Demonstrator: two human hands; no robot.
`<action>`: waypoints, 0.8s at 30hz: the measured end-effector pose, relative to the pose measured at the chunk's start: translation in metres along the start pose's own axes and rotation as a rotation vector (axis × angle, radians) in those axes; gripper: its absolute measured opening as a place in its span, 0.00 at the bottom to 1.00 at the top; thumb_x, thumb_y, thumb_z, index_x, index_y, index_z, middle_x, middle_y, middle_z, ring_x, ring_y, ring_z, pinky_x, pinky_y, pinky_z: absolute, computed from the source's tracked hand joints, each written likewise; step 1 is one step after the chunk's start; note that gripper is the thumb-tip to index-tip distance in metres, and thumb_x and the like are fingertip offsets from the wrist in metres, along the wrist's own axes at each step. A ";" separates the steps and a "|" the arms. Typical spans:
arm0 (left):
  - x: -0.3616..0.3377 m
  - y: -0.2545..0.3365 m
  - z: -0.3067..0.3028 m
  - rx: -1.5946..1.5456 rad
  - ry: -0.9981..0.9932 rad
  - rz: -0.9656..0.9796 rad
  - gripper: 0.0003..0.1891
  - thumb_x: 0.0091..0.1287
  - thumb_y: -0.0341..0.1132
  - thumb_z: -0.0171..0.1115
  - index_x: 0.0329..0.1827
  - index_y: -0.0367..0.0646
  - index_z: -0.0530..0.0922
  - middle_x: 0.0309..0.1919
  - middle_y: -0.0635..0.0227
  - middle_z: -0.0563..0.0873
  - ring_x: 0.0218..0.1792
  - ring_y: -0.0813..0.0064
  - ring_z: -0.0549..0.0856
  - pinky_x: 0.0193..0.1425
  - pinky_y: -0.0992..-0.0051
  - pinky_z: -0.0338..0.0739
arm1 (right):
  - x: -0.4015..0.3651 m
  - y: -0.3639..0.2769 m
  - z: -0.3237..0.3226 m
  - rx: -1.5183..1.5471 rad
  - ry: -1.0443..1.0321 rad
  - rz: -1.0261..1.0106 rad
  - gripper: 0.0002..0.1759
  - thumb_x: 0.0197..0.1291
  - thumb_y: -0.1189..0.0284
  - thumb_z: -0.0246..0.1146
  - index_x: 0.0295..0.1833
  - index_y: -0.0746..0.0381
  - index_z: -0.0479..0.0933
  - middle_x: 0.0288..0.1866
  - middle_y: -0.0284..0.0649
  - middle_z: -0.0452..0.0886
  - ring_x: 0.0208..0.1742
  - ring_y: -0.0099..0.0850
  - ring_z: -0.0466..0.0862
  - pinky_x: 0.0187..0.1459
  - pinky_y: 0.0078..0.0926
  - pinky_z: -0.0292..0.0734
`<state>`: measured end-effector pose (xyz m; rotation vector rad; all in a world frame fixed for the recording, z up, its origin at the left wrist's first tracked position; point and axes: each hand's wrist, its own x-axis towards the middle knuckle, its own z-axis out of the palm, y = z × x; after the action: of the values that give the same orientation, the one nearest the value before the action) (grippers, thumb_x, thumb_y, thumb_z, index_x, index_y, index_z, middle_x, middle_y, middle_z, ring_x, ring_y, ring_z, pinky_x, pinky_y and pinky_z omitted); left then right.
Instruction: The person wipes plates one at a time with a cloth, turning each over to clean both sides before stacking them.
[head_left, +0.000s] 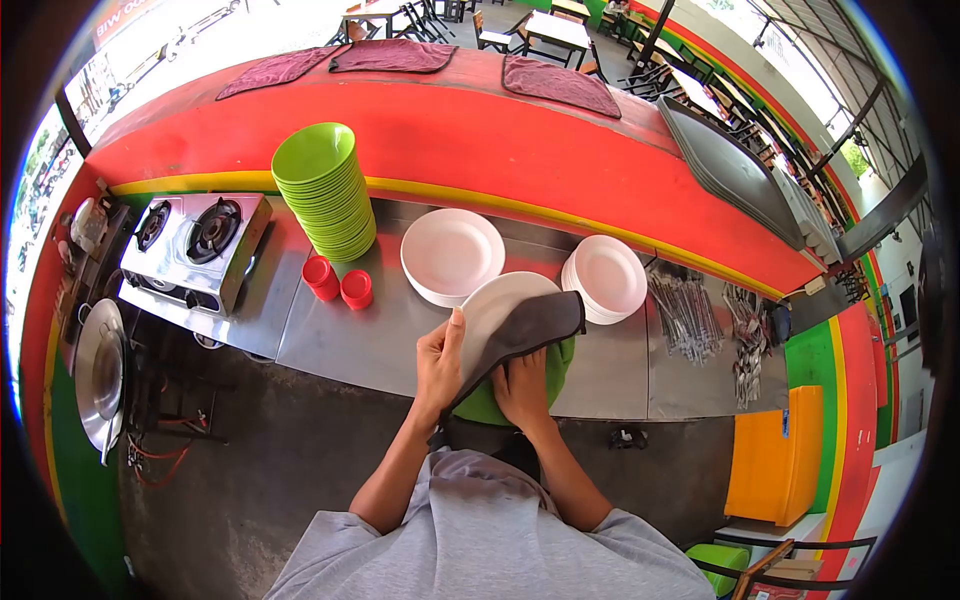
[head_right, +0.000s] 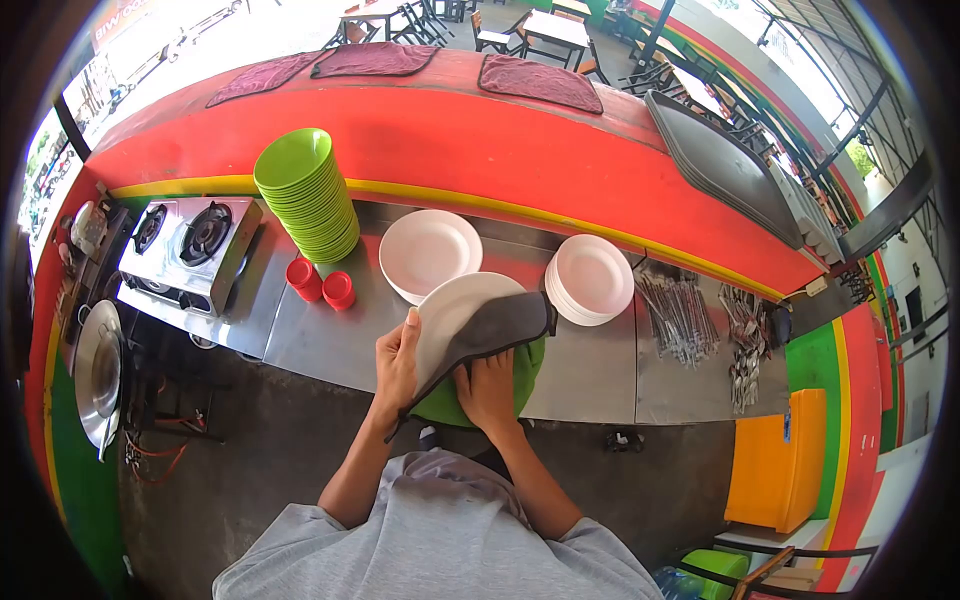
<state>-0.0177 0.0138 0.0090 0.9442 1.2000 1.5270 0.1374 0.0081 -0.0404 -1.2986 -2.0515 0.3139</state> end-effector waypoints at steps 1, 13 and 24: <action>-0.002 0.002 0.001 0.008 -0.007 -0.004 0.28 0.82 0.51 0.50 0.26 0.39 0.76 0.21 0.86 0.62 0.26 0.90 0.57 0.27 0.78 0.49 | 0.001 -0.001 0.000 0.032 0.008 -0.012 0.29 0.70 0.63 0.59 0.69 0.69 0.69 0.74 0.59 0.65 0.78 0.63 0.56 0.79 0.62 0.42; 0.001 -0.018 -0.016 -0.027 -0.005 -0.007 0.27 0.82 0.50 0.50 0.35 0.34 0.84 0.23 0.86 0.67 0.26 0.90 0.60 0.27 0.79 0.52 | -0.012 -0.041 -0.005 0.170 -0.205 -0.206 0.27 0.71 0.60 0.59 0.67 0.68 0.72 0.71 0.57 0.69 0.77 0.58 0.60 0.79 0.61 0.45; -0.005 -0.008 -0.007 -0.059 0.012 -0.058 0.28 0.82 0.51 0.50 0.34 0.35 0.83 0.22 0.86 0.66 0.26 0.90 0.59 0.27 0.79 0.50 | -0.011 -0.027 -0.009 0.088 -0.268 -0.232 0.25 0.68 0.63 0.60 0.65 0.67 0.74 0.70 0.56 0.72 0.76 0.57 0.63 0.79 0.57 0.49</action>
<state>-0.0216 0.0074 -0.0001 0.8558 1.1752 1.5161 0.1273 -0.0154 -0.0239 -0.9960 -2.3577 0.4867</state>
